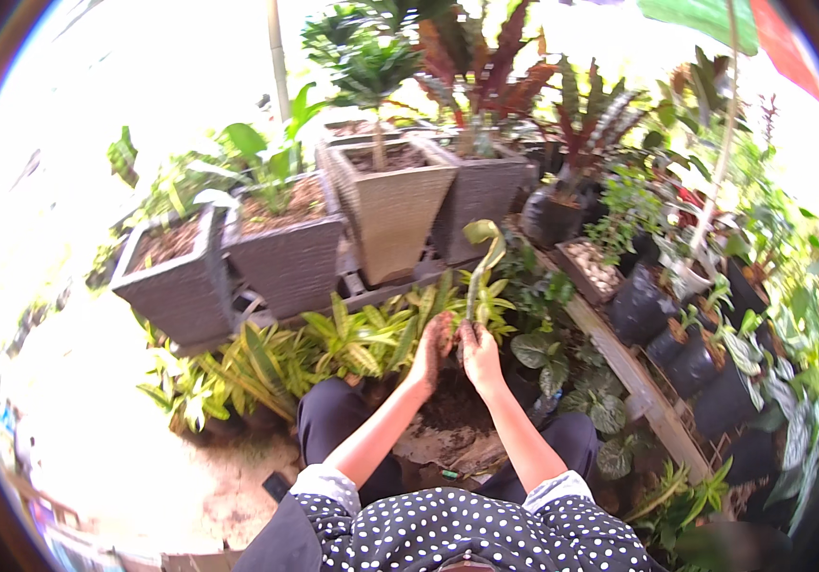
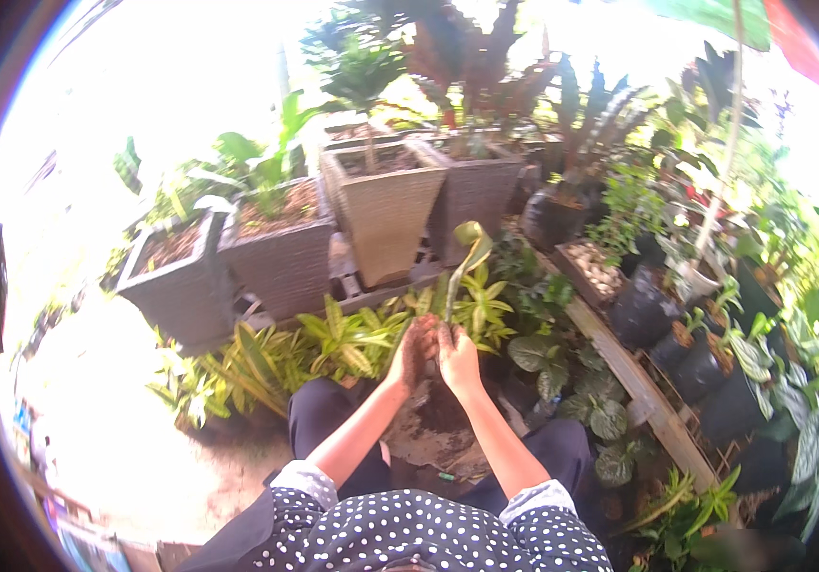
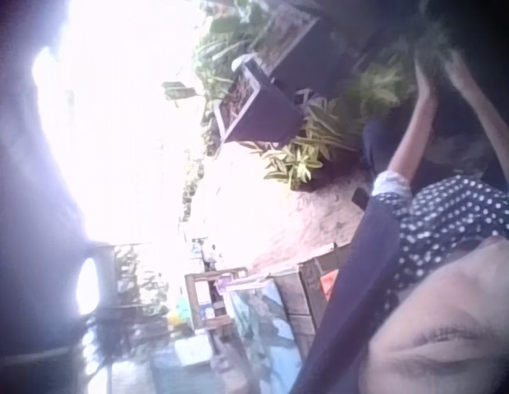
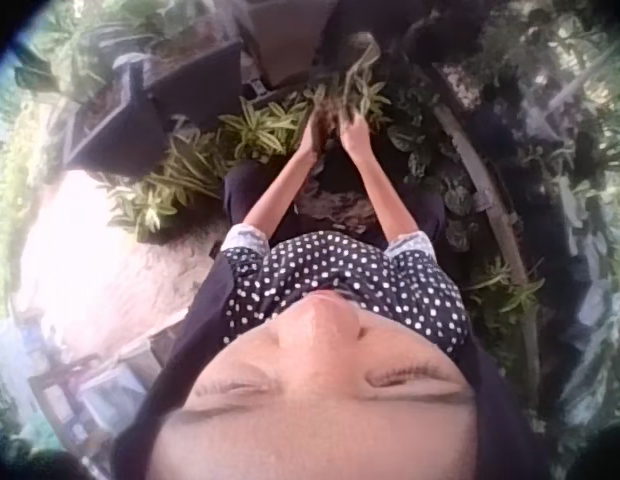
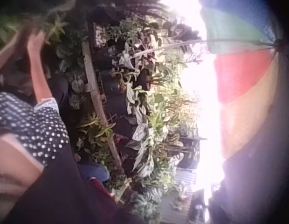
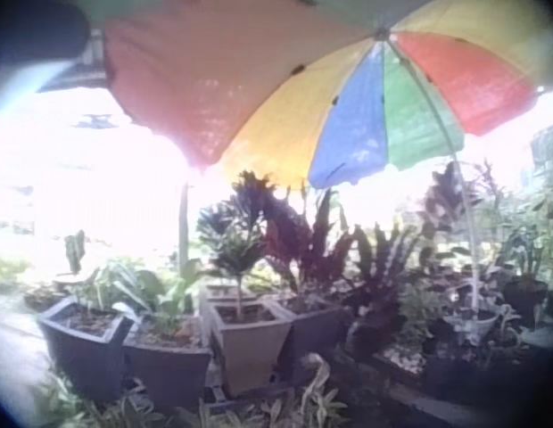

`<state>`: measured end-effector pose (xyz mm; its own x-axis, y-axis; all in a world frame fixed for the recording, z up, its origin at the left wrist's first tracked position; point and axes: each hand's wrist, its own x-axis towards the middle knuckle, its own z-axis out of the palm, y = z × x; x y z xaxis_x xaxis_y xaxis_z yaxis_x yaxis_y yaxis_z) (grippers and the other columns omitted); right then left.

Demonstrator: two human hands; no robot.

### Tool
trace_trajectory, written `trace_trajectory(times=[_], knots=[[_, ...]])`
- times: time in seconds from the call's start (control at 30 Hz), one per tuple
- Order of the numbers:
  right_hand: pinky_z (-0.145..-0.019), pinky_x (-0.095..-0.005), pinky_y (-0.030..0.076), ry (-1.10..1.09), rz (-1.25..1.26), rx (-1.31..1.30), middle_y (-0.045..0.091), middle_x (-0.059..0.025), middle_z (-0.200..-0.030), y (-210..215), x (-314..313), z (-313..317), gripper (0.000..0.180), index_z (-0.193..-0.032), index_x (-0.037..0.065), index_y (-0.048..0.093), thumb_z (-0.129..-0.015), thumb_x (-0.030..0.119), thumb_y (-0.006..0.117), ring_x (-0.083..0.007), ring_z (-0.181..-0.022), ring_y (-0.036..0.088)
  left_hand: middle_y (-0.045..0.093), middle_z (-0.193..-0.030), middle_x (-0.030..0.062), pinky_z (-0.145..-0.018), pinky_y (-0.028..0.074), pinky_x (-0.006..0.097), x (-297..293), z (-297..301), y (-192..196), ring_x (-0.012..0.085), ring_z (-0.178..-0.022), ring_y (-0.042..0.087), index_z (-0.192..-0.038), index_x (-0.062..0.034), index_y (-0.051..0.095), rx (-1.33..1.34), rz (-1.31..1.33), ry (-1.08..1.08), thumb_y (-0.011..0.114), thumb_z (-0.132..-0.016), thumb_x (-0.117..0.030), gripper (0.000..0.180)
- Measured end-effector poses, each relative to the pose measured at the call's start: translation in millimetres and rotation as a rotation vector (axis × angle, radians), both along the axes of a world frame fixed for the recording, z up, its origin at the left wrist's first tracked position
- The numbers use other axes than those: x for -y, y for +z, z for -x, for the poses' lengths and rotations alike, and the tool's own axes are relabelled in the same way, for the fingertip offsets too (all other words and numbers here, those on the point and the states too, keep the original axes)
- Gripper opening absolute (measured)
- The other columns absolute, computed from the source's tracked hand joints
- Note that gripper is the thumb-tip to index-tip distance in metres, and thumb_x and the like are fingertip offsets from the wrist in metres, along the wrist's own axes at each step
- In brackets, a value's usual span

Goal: The person sits on the ground and packs soil around a small plant's root ball using both hands. They repeatedly add soil and press it down to secure the plant in place.

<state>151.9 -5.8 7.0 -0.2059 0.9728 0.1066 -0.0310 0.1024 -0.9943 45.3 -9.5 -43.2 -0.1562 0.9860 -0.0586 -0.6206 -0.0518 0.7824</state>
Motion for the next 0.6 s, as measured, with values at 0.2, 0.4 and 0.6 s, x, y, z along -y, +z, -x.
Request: trace_trajectory(times=[0.2,0.4,0.6], knots=[[-0.101,-0.0495,0.023,-0.337,-0.632,0.467,0.035,-0.022,-0.135,18,45,54,0.054,-0.13,0.0,0.038,-0.086,0.029,0.053,-0.0396,-0.125,0.031,0.053,-0.122,0.007,-0.097,0.037,0.034,57,4,46,0.0203,-0.11,0.049,-0.129,-0.0069,0.044,0.343,0.068,-0.085,0.038,-0.095,-0.047,0.053],[-0.103,-0.0628,-0.002,-0.193,-0.789,0.75,0.025,-0.0121,-0.146,36,96,72,0.049,-0.133,0.015,0.043,-0.088,0.032,0.047,-0.0368,-0.137,0.014,0.055,-0.119,0.0067,-0.086,0.046,0.031,99,50,43,0.0176,-0.101,0.056,-0.127,-0.0045,0.046,0.195,-0.114,-0.126,0.042,-0.095,-0.029,0.041],[-0.104,-0.0607,-0.007,-0.043,-0.865,0.689,0.023,-0.0093,-0.148,0,107,86,0.042,-0.135,0.016,0.042,-0.094,0.024,0.035,-0.0372,-0.138,0.009,0.059,-0.109,0.0053,-0.078,0.046,0.026,115,75,27,0.0152,-0.095,0.057,-0.119,-0.0048,0.054,0.023,0.061,0.003,0.043,-0.095,-0.023,0.032]])
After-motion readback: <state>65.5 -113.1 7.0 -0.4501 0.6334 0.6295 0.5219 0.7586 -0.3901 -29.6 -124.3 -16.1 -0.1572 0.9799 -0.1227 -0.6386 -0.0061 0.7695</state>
